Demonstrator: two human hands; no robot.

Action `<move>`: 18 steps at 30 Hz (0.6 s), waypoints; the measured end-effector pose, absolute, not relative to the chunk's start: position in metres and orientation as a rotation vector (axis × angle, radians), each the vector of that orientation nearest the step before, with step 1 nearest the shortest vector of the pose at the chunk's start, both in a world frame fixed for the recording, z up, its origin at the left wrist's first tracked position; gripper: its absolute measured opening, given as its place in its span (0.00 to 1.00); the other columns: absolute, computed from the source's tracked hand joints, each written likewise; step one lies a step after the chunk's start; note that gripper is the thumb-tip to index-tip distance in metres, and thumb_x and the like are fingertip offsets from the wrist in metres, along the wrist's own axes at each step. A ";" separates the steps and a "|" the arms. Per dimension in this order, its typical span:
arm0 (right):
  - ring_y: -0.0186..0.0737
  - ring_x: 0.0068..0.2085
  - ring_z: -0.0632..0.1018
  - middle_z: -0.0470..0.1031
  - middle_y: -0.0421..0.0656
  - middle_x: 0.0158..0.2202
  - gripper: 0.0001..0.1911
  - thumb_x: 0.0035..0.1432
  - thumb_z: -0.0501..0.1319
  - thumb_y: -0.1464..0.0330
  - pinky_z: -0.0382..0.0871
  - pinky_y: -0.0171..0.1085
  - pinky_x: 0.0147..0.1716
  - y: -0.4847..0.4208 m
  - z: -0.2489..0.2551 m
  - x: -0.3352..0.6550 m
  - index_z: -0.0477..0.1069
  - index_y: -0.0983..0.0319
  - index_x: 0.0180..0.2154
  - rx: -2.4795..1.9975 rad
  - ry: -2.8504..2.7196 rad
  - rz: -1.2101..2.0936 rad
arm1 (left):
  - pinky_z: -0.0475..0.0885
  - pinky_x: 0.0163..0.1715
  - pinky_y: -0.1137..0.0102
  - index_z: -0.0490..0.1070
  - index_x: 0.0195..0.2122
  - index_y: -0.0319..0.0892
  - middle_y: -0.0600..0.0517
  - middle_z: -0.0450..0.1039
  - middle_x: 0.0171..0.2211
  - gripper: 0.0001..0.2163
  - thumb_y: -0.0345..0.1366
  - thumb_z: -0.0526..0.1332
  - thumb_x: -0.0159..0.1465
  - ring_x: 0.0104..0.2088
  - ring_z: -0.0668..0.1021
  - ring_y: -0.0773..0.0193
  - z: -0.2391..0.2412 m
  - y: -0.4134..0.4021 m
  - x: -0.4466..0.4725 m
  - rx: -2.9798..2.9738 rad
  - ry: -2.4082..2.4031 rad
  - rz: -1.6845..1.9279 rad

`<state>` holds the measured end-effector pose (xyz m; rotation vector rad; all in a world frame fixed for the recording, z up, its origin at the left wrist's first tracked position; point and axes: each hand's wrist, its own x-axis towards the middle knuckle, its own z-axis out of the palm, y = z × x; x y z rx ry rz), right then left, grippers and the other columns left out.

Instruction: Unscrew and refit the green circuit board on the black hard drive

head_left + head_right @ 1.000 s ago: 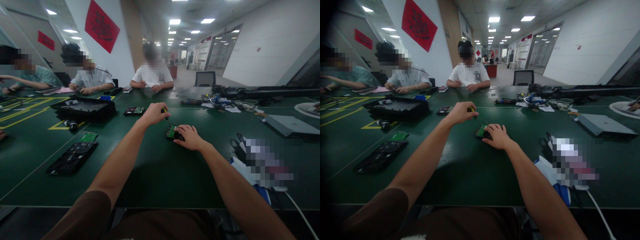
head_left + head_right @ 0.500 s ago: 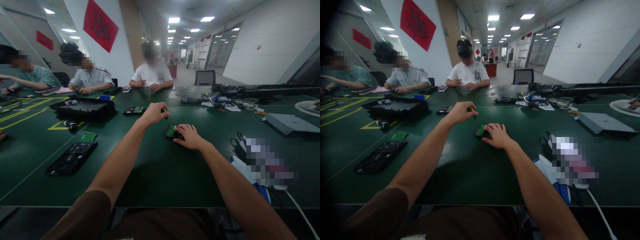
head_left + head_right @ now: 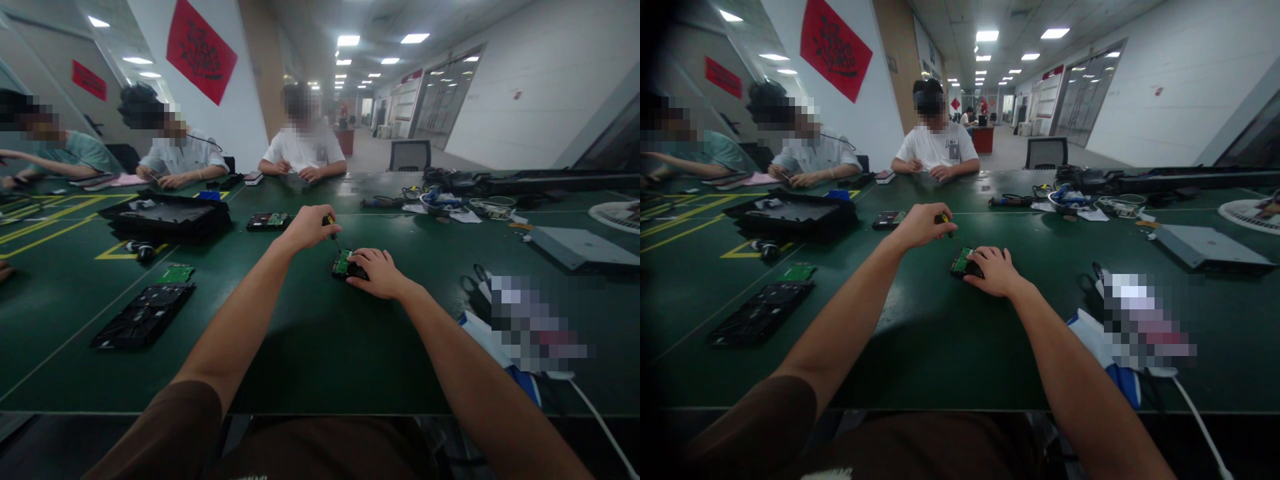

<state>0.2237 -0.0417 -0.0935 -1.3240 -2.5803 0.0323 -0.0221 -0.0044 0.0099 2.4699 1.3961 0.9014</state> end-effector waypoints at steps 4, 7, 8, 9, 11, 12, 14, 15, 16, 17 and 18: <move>0.64 0.68 0.60 0.61 0.49 0.68 0.31 0.66 0.56 0.46 0.52 0.70 0.64 -0.042 -0.093 0.224 0.65 0.51 0.64 -1.331 -2.583 0.039 | 0.69 0.34 0.68 0.77 0.41 0.43 0.48 0.81 0.31 0.10 0.40 0.69 0.62 0.30 0.80 0.61 0.010 -0.004 -0.022 2.459 1.389 0.913; 0.63 0.68 0.60 0.62 0.49 0.68 0.31 0.65 0.57 0.45 0.53 0.68 0.64 -0.042 -0.093 0.224 0.66 0.51 0.64 -1.326 -2.578 0.039 | 0.69 0.36 0.67 0.77 0.40 0.42 0.47 0.81 0.33 0.09 0.41 0.69 0.62 0.31 0.80 0.59 0.009 -0.004 -0.021 2.497 1.426 0.918; 0.63 0.68 0.60 0.62 0.49 0.68 0.31 0.65 0.57 0.46 0.53 0.68 0.64 -0.042 -0.093 0.224 0.66 0.51 0.63 -1.324 -2.577 0.038 | 0.69 0.36 0.67 0.77 0.40 0.42 0.47 0.81 0.33 0.09 0.41 0.68 0.63 0.32 0.80 0.59 0.009 -0.003 -0.021 2.509 1.441 0.917; 0.63 0.68 0.61 0.62 0.49 0.68 0.31 0.65 0.58 0.46 0.53 0.68 0.64 -0.042 -0.093 0.224 0.66 0.51 0.63 -1.323 -2.576 0.036 | 0.70 0.37 0.67 0.77 0.40 0.42 0.47 0.81 0.33 0.09 0.41 0.68 0.63 0.32 0.80 0.58 0.009 -0.003 -0.021 2.516 1.451 0.915; 0.62 0.68 0.60 0.62 0.49 0.68 0.31 0.65 0.58 0.46 0.53 0.68 0.64 -0.042 -0.094 0.224 0.66 0.51 0.63 -1.320 -2.577 0.033 | 0.70 0.37 0.66 0.77 0.40 0.42 0.47 0.80 0.33 0.08 0.41 0.68 0.64 0.32 0.80 0.58 0.008 -0.002 -0.022 2.522 1.457 0.904; 0.62 0.67 0.61 0.62 0.49 0.68 0.31 0.65 0.58 0.46 0.53 0.68 0.64 -0.042 -0.094 0.224 0.66 0.51 0.63 -1.318 -2.578 0.030 | 0.70 0.38 0.66 0.77 0.40 0.42 0.47 0.80 0.33 0.08 0.40 0.67 0.64 0.32 0.80 0.58 0.008 -0.002 -0.022 2.527 1.458 0.896; 0.63 0.67 0.61 0.62 0.49 0.68 0.30 0.65 0.58 0.46 0.54 0.68 0.63 -0.042 -0.094 0.224 0.66 0.52 0.64 -1.316 -2.575 0.024 | 0.70 0.39 0.65 0.77 0.41 0.42 0.46 0.80 0.34 0.08 0.40 0.67 0.64 0.34 0.80 0.56 0.007 0.000 -0.022 2.555 1.469 0.884; 0.63 0.67 0.61 0.62 0.49 0.68 0.30 0.66 0.57 0.46 0.54 0.68 0.63 -0.042 -0.094 0.224 0.66 0.52 0.64 -1.315 -2.574 0.022 | 0.70 0.40 0.65 0.77 0.41 0.42 0.45 0.81 0.36 0.08 0.40 0.67 0.64 0.36 0.81 0.55 0.006 0.000 -0.022 2.574 1.476 0.880; 0.63 0.67 0.61 0.62 0.49 0.68 0.30 0.66 0.57 0.46 0.54 0.68 0.63 -0.042 -0.094 0.224 0.66 0.52 0.64 -1.316 -2.573 0.021 | 0.70 0.40 0.65 0.76 0.42 0.43 0.44 0.81 0.37 0.08 0.40 0.67 0.64 0.37 0.81 0.54 0.006 0.001 -0.022 2.591 1.481 0.876; 0.63 0.67 0.61 0.62 0.49 0.68 0.31 0.65 0.57 0.46 0.54 0.69 0.63 -0.042 -0.094 0.224 0.66 0.51 0.64 -1.319 -2.574 0.024 | 0.70 0.41 0.64 0.76 0.42 0.43 0.44 0.80 0.38 0.08 0.40 0.67 0.64 0.39 0.81 0.54 0.005 0.001 -0.022 2.605 1.483 0.871; 0.63 0.67 0.61 0.62 0.49 0.68 0.31 0.65 0.57 0.46 0.54 0.69 0.63 -0.042 -0.094 0.224 0.66 0.51 0.64 -1.323 -2.575 0.027 | 0.70 0.42 0.64 0.76 0.42 0.43 0.44 0.80 0.38 0.08 0.40 0.67 0.64 0.40 0.81 0.53 0.005 0.001 -0.021 2.613 1.481 0.865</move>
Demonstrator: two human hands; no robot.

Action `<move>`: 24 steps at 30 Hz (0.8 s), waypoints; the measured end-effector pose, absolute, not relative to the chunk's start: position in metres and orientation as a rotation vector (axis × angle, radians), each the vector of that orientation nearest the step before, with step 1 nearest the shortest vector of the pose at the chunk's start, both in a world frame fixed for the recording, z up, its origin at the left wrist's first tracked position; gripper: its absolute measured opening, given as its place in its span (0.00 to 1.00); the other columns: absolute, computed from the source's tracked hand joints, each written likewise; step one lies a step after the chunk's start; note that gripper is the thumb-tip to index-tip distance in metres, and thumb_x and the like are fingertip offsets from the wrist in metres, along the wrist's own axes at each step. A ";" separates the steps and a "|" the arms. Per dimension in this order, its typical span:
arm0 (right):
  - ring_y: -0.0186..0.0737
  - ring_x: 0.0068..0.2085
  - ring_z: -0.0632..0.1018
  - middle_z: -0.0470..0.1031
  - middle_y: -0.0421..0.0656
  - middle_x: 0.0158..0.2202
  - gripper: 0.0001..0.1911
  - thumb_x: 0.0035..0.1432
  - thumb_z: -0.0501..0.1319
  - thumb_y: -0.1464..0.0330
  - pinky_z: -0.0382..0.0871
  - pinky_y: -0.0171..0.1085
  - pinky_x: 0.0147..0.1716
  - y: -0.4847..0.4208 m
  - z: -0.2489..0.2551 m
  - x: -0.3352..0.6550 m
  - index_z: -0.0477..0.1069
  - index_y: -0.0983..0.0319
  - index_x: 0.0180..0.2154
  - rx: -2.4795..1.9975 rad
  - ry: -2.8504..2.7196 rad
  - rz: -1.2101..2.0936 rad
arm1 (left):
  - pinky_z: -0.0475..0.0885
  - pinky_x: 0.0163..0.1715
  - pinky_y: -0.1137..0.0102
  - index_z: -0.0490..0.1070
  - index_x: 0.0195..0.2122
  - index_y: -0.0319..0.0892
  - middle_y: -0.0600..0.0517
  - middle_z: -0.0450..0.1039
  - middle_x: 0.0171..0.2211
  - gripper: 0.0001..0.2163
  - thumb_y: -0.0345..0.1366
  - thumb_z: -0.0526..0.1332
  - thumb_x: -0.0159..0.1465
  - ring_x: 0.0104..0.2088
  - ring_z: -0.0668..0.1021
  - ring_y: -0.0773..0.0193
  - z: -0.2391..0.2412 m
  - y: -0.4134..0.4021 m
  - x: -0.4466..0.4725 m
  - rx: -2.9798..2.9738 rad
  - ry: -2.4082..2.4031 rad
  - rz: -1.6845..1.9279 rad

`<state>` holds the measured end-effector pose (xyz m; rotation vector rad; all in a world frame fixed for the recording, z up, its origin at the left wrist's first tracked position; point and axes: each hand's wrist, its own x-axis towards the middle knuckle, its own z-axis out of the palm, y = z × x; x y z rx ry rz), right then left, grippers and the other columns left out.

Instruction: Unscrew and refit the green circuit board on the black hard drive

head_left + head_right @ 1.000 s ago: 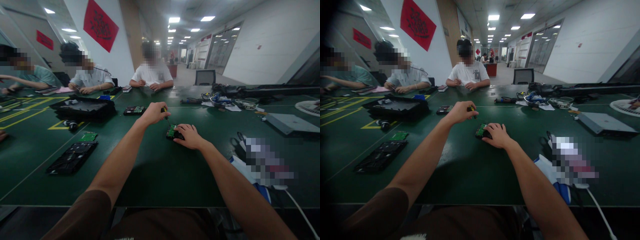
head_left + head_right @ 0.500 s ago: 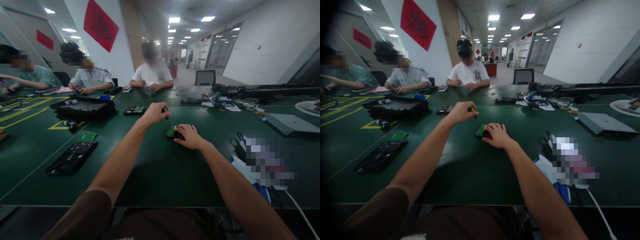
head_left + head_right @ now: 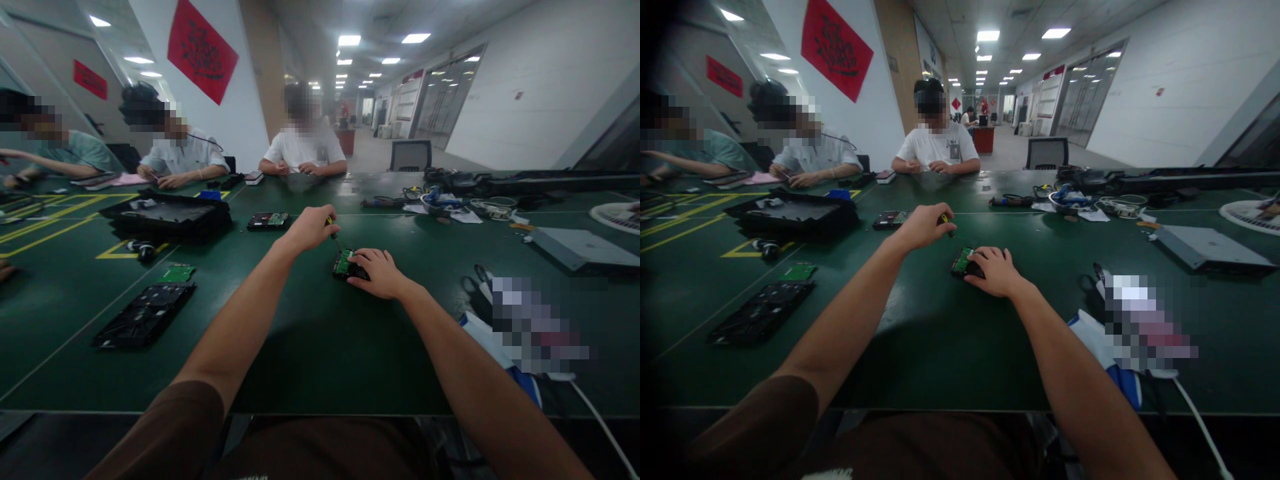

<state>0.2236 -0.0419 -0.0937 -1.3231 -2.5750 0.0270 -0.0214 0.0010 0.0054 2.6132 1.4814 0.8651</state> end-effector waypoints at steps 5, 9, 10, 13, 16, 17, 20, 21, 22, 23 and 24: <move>0.63 0.67 0.61 0.62 0.49 0.68 0.31 0.65 0.57 0.46 0.54 0.68 0.63 -0.042 -0.093 0.224 0.66 0.51 0.64 -1.326 -2.585 0.025 | 0.70 0.43 0.62 0.75 0.41 0.43 0.43 0.79 0.38 0.07 0.38 0.67 0.64 0.41 0.80 0.51 0.006 0.000 -0.019 2.623 1.467 0.832; 0.63 0.68 0.60 0.61 0.48 0.68 0.31 0.66 0.56 0.46 0.53 0.68 0.64 -0.041 -0.093 0.224 0.66 0.51 0.64 -1.328 -2.585 0.034 | 0.70 0.45 0.62 0.74 0.42 0.42 0.43 0.79 0.41 0.06 0.36 0.66 0.65 0.44 0.80 0.50 0.007 0.000 -0.018 2.651 1.434 0.790; 0.63 0.68 0.60 0.61 0.48 0.69 0.31 0.66 0.56 0.46 0.53 0.69 0.64 -0.041 -0.093 0.224 0.66 0.51 0.64 -1.329 -2.585 0.037 | 0.70 0.45 0.62 0.74 0.42 0.42 0.43 0.79 0.41 0.06 0.35 0.66 0.65 0.44 0.79 0.51 0.007 0.000 -0.018 2.662 1.423 0.774; 0.63 0.68 0.60 0.62 0.48 0.68 0.31 0.65 0.56 0.45 0.52 0.69 0.65 -0.042 -0.093 0.224 0.66 0.51 0.64 -1.332 -2.578 0.038 | 0.70 0.47 0.62 0.73 0.43 0.42 0.43 0.78 0.44 0.06 0.34 0.65 0.66 0.46 0.78 0.52 0.006 0.000 -0.014 2.705 1.393 0.729; 0.62 0.68 0.60 0.62 0.48 0.68 0.31 0.65 0.57 0.46 0.51 0.70 0.64 -0.042 -0.094 0.224 0.66 0.50 0.64 -1.335 -2.567 0.039 | 0.69 0.48 0.62 0.72 0.45 0.42 0.43 0.76 0.45 0.06 0.33 0.63 0.66 0.47 0.77 0.52 0.007 0.001 -0.007 2.765 1.363 0.686; 0.62 0.68 0.60 0.62 0.48 0.68 0.31 0.65 0.57 0.46 0.51 0.70 0.65 -0.043 -0.095 0.224 0.66 0.50 0.64 -1.335 -2.564 0.039 | 0.69 0.48 0.62 0.72 0.45 0.42 0.43 0.76 0.45 0.06 0.32 0.63 0.66 0.47 0.77 0.52 0.008 0.002 -0.004 2.784 1.351 0.675; 0.61 0.69 0.59 0.62 0.48 0.68 0.31 0.66 0.57 0.46 0.51 0.69 0.65 -0.043 -0.096 0.224 0.66 0.51 0.64 -1.331 -2.560 0.031 | 0.69 0.47 0.62 0.72 0.43 0.42 0.43 0.76 0.44 0.06 0.31 0.62 0.65 0.46 0.77 0.52 0.009 0.005 0.004 2.818 1.318 0.647; 0.61 0.69 0.59 0.62 0.48 0.68 0.31 0.66 0.57 0.46 0.51 0.69 0.65 -0.043 -0.097 0.224 0.66 0.51 0.64 -1.330 -2.560 0.031 | 0.69 0.47 0.62 0.72 0.43 0.42 0.44 0.76 0.44 0.06 0.30 0.62 0.65 0.45 0.77 0.53 0.010 0.006 0.007 2.819 1.310 0.638; 0.61 0.68 0.60 0.62 0.48 0.68 0.31 0.66 0.57 0.46 0.51 0.69 0.65 -0.043 -0.097 0.224 0.66 0.51 0.64 -1.329 -2.560 0.032 | 0.69 0.48 0.62 0.72 0.42 0.42 0.44 0.75 0.44 0.06 0.29 0.62 0.64 0.45 0.77 0.53 0.010 0.007 0.009 2.816 1.305 0.634; 0.61 0.68 0.60 0.63 0.48 0.68 0.31 0.66 0.57 0.46 0.51 0.69 0.65 -0.043 -0.097 0.224 0.66 0.50 0.64 -1.330 -2.558 0.034 | 0.69 0.48 0.63 0.73 0.42 0.42 0.44 0.75 0.44 0.07 0.28 0.62 0.64 0.45 0.77 0.53 0.010 0.008 0.010 2.807 1.302 0.641; 0.61 0.68 0.60 0.63 0.48 0.68 0.31 0.66 0.57 0.46 0.51 0.69 0.65 -0.042 -0.097 0.224 0.66 0.50 0.64 -1.330 -2.557 0.036 | 0.69 0.49 0.63 0.73 0.43 0.42 0.43 0.75 0.44 0.07 0.27 0.61 0.64 0.46 0.77 0.53 0.010 0.008 0.012 2.797 1.296 0.660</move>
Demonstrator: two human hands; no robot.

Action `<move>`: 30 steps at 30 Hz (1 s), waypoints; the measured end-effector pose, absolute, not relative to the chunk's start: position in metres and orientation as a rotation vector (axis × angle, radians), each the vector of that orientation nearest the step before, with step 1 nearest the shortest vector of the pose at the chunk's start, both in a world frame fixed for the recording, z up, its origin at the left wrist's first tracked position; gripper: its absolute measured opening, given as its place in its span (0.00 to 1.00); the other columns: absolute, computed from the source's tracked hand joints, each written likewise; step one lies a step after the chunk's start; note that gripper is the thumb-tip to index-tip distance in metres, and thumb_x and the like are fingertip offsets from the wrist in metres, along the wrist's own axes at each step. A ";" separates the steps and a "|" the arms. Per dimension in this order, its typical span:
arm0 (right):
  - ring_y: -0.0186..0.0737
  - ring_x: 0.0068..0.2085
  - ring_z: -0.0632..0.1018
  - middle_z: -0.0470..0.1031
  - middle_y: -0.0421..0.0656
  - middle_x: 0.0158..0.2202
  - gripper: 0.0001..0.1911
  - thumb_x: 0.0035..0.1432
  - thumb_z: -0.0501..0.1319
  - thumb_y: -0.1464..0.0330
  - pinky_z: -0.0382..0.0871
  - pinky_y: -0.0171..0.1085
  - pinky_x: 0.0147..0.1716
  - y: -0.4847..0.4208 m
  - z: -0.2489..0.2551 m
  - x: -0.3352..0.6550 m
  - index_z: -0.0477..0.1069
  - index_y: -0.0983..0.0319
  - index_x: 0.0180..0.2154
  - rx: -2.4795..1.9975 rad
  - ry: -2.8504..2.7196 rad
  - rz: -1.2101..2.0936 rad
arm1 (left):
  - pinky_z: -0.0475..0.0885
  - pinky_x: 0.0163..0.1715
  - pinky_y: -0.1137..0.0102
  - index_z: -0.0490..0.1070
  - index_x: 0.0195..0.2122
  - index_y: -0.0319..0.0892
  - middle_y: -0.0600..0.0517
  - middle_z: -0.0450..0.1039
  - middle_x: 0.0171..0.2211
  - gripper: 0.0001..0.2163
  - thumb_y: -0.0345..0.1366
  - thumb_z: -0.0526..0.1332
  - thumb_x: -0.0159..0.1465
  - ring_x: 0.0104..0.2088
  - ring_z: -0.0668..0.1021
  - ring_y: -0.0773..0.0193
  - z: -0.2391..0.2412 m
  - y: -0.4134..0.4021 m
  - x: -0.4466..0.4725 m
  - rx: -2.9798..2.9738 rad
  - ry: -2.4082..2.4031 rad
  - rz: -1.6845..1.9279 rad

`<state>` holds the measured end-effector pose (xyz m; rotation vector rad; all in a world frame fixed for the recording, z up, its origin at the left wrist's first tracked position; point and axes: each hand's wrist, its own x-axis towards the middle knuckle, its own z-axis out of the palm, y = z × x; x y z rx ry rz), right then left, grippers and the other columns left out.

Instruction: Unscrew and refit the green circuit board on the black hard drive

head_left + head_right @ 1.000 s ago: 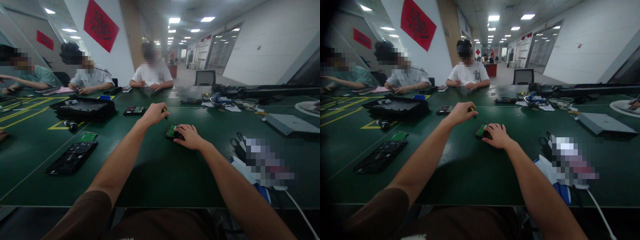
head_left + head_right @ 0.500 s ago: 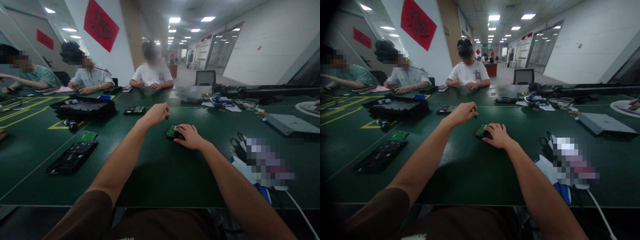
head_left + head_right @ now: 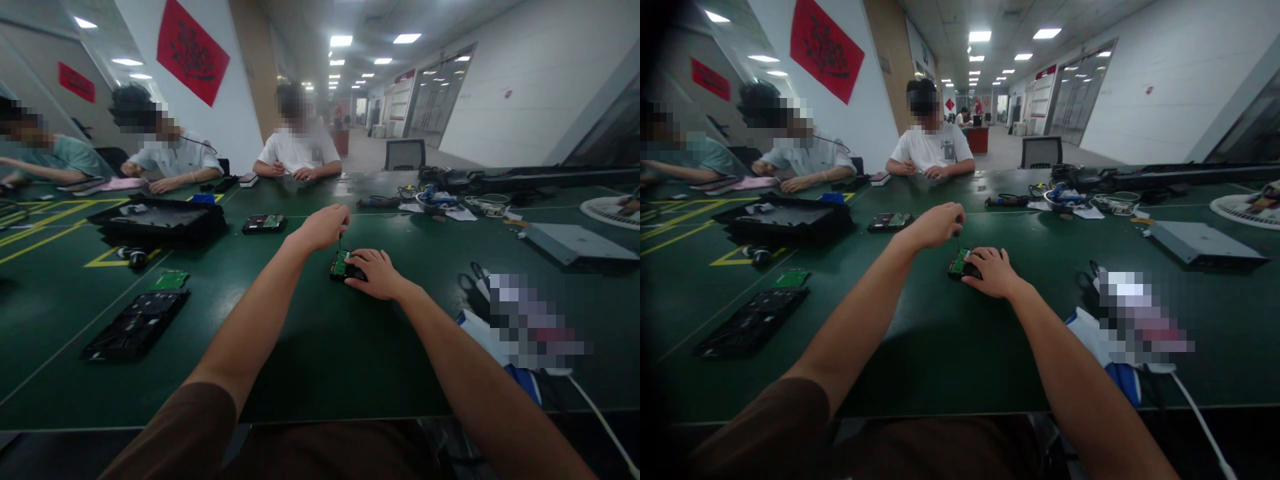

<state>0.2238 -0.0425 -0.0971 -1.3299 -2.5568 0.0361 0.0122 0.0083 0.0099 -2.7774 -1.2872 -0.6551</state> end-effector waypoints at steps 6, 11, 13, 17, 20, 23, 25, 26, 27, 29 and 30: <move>0.62 0.69 0.59 0.62 0.48 0.68 0.31 0.65 0.57 0.46 0.51 0.69 0.65 -0.042 -0.097 0.224 0.67 0.50 0.64 -1.339 -2.552 0.038 | 0.70 0.47 0.64 0.75 0.41 0.41 0.45 0.77 0.42 0.06 0.30 0.58 0.67 0.44 0.77 0.57 0.005 0.007 0.025 -2.813 -1.264 -0.953; 0.62 0.68 0.60 0.63 0.47 0.68 0.31 0.65 0.57 0.46 0.50 0.70 0.65 -0.042 -0.098 0.223 0.66 0.50 0.64 -1.336 -2.553 0.031 | 0.70 0.31 0.69 0.75 0.40 0.40 0.48 0.78 0.33 0.16 0.44 0.52 0.74 0.32 0.79 0.64 -0.004 0.012 0.030 -3.006 -1.370 -1.477; 0.62 0.68 0.60 0.63 0.47 0.68 0.31 0.65 0.57 0.45 0.51 0.69 0.65 -0.042 -0.098 0.223 0.66 0.50 0.64 -1.336 -2.558 0.027 | 0.67 0.26 0.72 0.74 0.43 0.40 0.47 0.79 0.35 0.16 0.45 0.52 0.75 0.33 0.80 0.65 -0.007 0.014 0.029 -3.095 -1.418 -1.660; 0.61 0.68 0.60 0.63 0.47 0.68 0.31 0.65 0.58 0.46 0.53 0.67 0.65 -0.041 -0.097 0.224 0.67 0.51 0.63 -1.326 -2.561 0.010 | 0.66 0.24 0.75 0.68 0.46 0.41 0.46 0.81 0.39 0.12 0.45 0.56 0.73 0.35 0.81 0.65 -0.009 0.014 0.024 -3.174 -1.607 -1.858; 0.61 0.68 0.61 0.63 0.48 0.68 0.30 0.65 0.58 0.46 0.54 0.66 0.64 -0.042 -0.095 0.225 0.67 0.51 0.63 -1.314 -2.571 0.012 | 0.68 0.27 0.75 0.67 0.41 0.42 0.46 0.80 0.39 0.11 0.45 0.58 0.72 0.36 0.81 0.66 -0.011 0.015 0.022 -3.158 -1.705 -1.964; 0.61 0.68 0.61 0.63 0.48 0.68 0.30 0.66 0.57 0.47 0.54 0.66 0.64 -0.042 -0.094 0.226 0.67 0.52 0.63 -1.300 -2.577 0.022 | 0.67 0.26 0.75 0.70 0.37 0.41 0.48 0.77 0.36 0.13 0.47 0.61 0.70 0.34 0.78 0.67 -0.015 0.018 0.021 -3.153 -1.661 -2.121; 0.61 0.68 0.61 0.63 0.48 0.68 0.30 0.66 0.58 0.47 0.54 0.66 0.64 -0.043 -0.093 0.226 0.67 0.52 0.64 -1.298 -2.580 0.033 | 0.65 0.24 0.76 0.74 0.36 0.41 0.49 0.75 0.33 0.15 0.49 0.62 0.69 0.32 0.76 0.68 -0.018 0.021 0.021 -3.146 -1.635 -2.222; 0.61 0.68 0.61 0.63 0.49 0.68 0.30 0.66 0.58 0.48 0.54 0.66 0.64 -0.043 -0.093 0.227 0.67 0.52 0.64 -1.298 -2.581 0.040 | 0.65 0.23 0.76 0.75 0.37 0.41 0.50 0.74 0.32 0.15 0.49 0.63 0.68 0.31 0.76 0.67 -0.018 0.022 0.020 -3.143 -1.635 -2.267; 0.61 0.68 0.61 0.63 0.49 0.68 0.30 0.66 0.58 0.48 0.54 0.67 0.64 -0.043 -0.093 0.227 0.67 0.52 0.64 -1.298 -2.582 0.047 | 0.65 0.23 0.76 0.76 0.38 0.41 0.50 0.73 0.31 0.15 0.49 0.63 0.67 0.31 0.76 0.67 -0.019 0.023 0.020 -3.142 -1.641 -2.313; 0.61 0.68 0.60 0.63 0.49 0.68 0.30 0.66 0.58 0.48 0.53 0.67 0.64 -0.042 -0.093 0.227 0.67 0.52 0.64 -1.294 -2.581 0.059 | 0.65 0.22 0.76 0.76 0.40 0.40 0.49 0.74 0.32 0.15 0.48 0.65 0.66 0.32 0.77 0.65 -0.018 0.022 0.019 -3.154 -1.665 -2.428; 0.61 0.68 0.60 0.63 0.49 0.68 0.30 0.66 0.58 0.48 0.53 0.67 0.64 -0.042 -0.093 0.227 0.67 0.52 0.64 -1.291 -2.581 0.061 | 0.66 0.22 0.75 0.76 0.40 0.40 0.48 0.74 0.32 0.14 0.47 0.65 0.65 0.33 0.78 0.64 -0.018 0.022 0.019 -3.154 -1.686 -2.498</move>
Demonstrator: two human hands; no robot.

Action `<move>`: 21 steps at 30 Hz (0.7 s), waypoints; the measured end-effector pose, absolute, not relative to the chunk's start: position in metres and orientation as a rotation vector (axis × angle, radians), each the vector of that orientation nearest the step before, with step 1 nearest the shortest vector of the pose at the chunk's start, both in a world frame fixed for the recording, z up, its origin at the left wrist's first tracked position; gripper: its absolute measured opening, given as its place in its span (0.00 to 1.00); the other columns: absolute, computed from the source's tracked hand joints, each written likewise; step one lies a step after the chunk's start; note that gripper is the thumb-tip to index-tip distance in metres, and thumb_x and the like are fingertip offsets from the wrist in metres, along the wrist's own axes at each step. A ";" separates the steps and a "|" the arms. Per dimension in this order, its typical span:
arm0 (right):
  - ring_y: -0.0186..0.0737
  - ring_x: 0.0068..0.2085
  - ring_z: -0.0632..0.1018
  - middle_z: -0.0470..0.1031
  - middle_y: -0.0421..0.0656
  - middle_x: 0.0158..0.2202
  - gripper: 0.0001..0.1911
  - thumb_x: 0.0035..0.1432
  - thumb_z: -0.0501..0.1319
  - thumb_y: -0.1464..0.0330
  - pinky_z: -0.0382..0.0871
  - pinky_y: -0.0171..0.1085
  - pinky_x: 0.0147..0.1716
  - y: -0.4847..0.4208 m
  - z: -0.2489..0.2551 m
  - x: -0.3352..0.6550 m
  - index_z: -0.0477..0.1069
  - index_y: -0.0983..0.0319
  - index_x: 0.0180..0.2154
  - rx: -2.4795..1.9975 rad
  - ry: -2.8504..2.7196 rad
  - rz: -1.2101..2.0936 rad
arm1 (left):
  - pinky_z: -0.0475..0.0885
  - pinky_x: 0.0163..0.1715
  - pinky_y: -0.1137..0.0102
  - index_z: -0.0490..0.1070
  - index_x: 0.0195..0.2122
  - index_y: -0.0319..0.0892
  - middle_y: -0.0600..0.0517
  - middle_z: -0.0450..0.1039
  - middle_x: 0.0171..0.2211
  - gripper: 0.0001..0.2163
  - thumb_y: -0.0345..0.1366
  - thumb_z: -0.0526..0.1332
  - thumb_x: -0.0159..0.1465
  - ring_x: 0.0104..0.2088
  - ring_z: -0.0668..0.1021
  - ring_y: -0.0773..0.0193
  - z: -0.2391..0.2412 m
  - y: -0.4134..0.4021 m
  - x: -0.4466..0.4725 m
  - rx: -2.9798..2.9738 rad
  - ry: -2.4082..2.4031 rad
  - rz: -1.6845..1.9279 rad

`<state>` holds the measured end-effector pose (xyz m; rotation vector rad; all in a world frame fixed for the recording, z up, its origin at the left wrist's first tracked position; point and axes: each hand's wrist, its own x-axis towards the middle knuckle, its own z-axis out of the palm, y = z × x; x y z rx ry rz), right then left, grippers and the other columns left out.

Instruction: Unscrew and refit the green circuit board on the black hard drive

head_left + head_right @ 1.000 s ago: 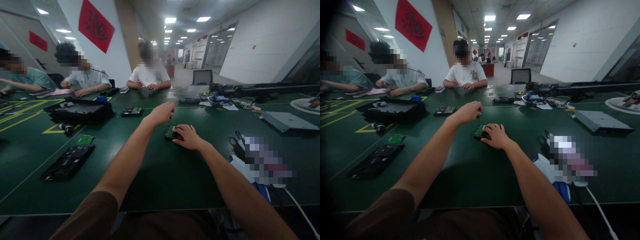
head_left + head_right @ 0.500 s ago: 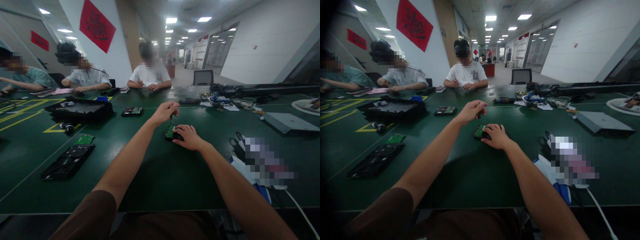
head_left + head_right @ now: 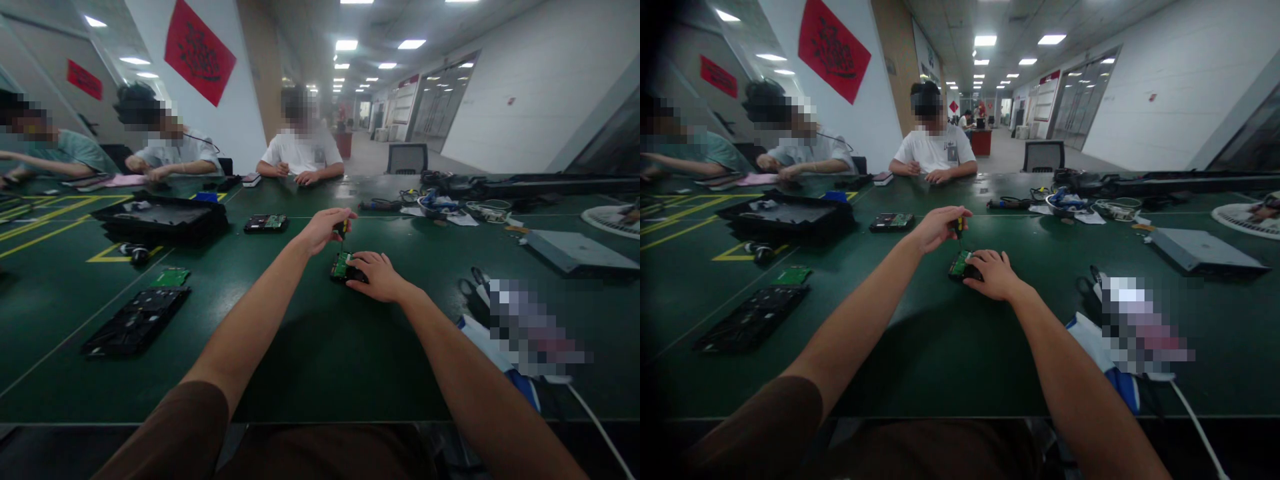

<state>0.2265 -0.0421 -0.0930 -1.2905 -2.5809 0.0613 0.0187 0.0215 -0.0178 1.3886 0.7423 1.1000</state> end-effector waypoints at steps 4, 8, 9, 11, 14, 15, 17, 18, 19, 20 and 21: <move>0.62 0.68 0.60 0.63 0.49 0.68 0.30 0.65 0.58 0.48 0.52 0.68 0.64 -0.041 -0.094 0.227 0.66 0.52 0.64 -1.286 -2.574 0.059 | 0.70 0.25 0.72 0.72 0.36 0.39 0.47 0.76 0.33 0.10 0.41 0.65 0.63 0.34 0.80 0.61 -0.015 0.019 0.019 1.218 0.727 1.103; 0.62 0.68 0.61 0.63 0.50 0.68 0.30 0.65 0.59 0.48 0.53 0.68 0.64 -0.041 -0.095 0.227 0.67 0.53 0.64 -1.274 -2.569 0.053 | 0.70 0.26 0.72 0.74 0.35 0.38 0.46 0.76 0.33 0.08 0.38 0.63 0.61 0.32 0.79 0.63 -0.012 0.019 0.017 1.236 0.792 1.114; 0.61 0.68 0.61 0.63 0.50 0.68 0.30 0.65 0.59 0.48 0.54 0.68 0.63 -0.041 -0.095 0.227 0.67 0.53 0.64 -1.272 -2.571 0.055 | 0.69 0.25 0.73 0.75 0.34 0.38 0.47 0.76 0.32 0.08 0.38 0.63 0.60 0.31 0.78 0.64 -0.011 0.019 0.016 1.264 0.815 1.123; 0.61 0.68 0.61 0.63 0.50 0.68 0.30 0.66 0.58 0.48 0.54 0.67 0.63 -0.041 -0.094 0.227 0.67 0.53 0.64 -1.272 -2.573 0.059 | 0.68 0.24 0.73 0.77 0.34 0.37 0.48 0.74 0.31 0.09 0.38 0.63 0.60 0.30 0.76 0.65 -0.008 0.018 0.015 1.320 0.853 1.132; 0.61 0.68 0.61 0.63 0.50 0.68 0.29 0.66 0.59 0.49 0.54 0.67 0.63 -0.042 -0.093 0.227 0.67 0.53 0.63 -1.280 -2.569 0.060 | 0.68 0.24 0.73 0.78 0.36 0.37 0.47 0.74 0.31 0.10 0.38 0.63 0.60 0.31 0.76 0.64 -0.006 0.016 0.015 1.338 0.870 1.109; 0.61 0.68 0.61 0.63 0.50 0.68 0.28 0.66 0.59 0.49 0.54 0.67 0.63 -0.042 -0.093 0.227 0.67 0.53 0.62 -1.282 -2.565 0.059 | 0.68 0.24 0.72 0.77 0.37 0.37 0.47 0.75 0.32 0.10 0.39 0.63 0.60 0.31 0.77 0.63 -0.005 0.015 0.016 1.324 0.866 1.100; 0.61 0.68 0.61 0.63 0.50 0.68 0.28 0.65 0.59 0.49 0.54 0.67 0.63 -0.042 -0.093 0.227 0.67 0.53 0.62 -1.283 -2.559 0.057 | 0.68 0.24 0.72 0.75 0.36 0.38 0.46 0.76 0.32 0.09 0.39 0.63 0.60 0.31 0.78 0.62 -0.006 0.014 0.017 1.270 0.848 1.097; 0.61 0.68 0.61 0.63 0.49 0.68 0.28 0.65 0.60 0.49 0.54 0.66 0.63 -0.042 -0.094 0.227 0.67 0.53 0.62 -1.281 -2.557 0.056 | 0.69 0.25 0.71 0.73 0.35 0.38 0.45 0.77 0.32 0.09 0.39 0.63 0.59 0.31 0.78 0.62 -0.006 0.013 0.017 1.234 0.831 1.101; 0.60 0.68 0.62 0.63 0.49 0.68 0.28 0.65 0.60 0.50 0.55 0.65 0.63 -0.042 -0.094 0.227 0.67 0.53 0.62 -1.278 -2.555 0.054 | 0.71 0.26 0.71 0.72 0.34 0.39 0.45 0.77 0.32 0.08 0.39 0.63 0.59 0.32 0.79 0.61 -0.007 0.013 0.018 1.200 0.812 1.107; 0.60 0.68 0.62 0.64 0.49 0.68 0.28 0.65 0.60 0.49 0.55 0.65 0.63 -0.042 -0.094 0.227 0.67 0.53 0.62 -1.276 -2.554 0.052 | 0.72 0.28 0.70 0.71 0.34 0.39 0.45 0.77 0.32 0.08 0.39 0.63 0.59 0.32 0.79 0.61 -0.008 0.013 0.018 1.171 0.797 1.116; 0.60 0.67 0.62 0.64 0.49 0.67 0.28 0.65 0.60 0.49 0.56 0.64 0.63 -0.042 -0.094 0.227 0.67 0.53 0.62 -1.275 -2.553 0.051 | 0.74 0.29 0.69 0.71 0.33 0.39 0.45 0.77 0.32 0.08 0.39 0.63 0.59 0.32 0.79 0.61 -0.009 0.014 0.018 1.153 0.792 1.125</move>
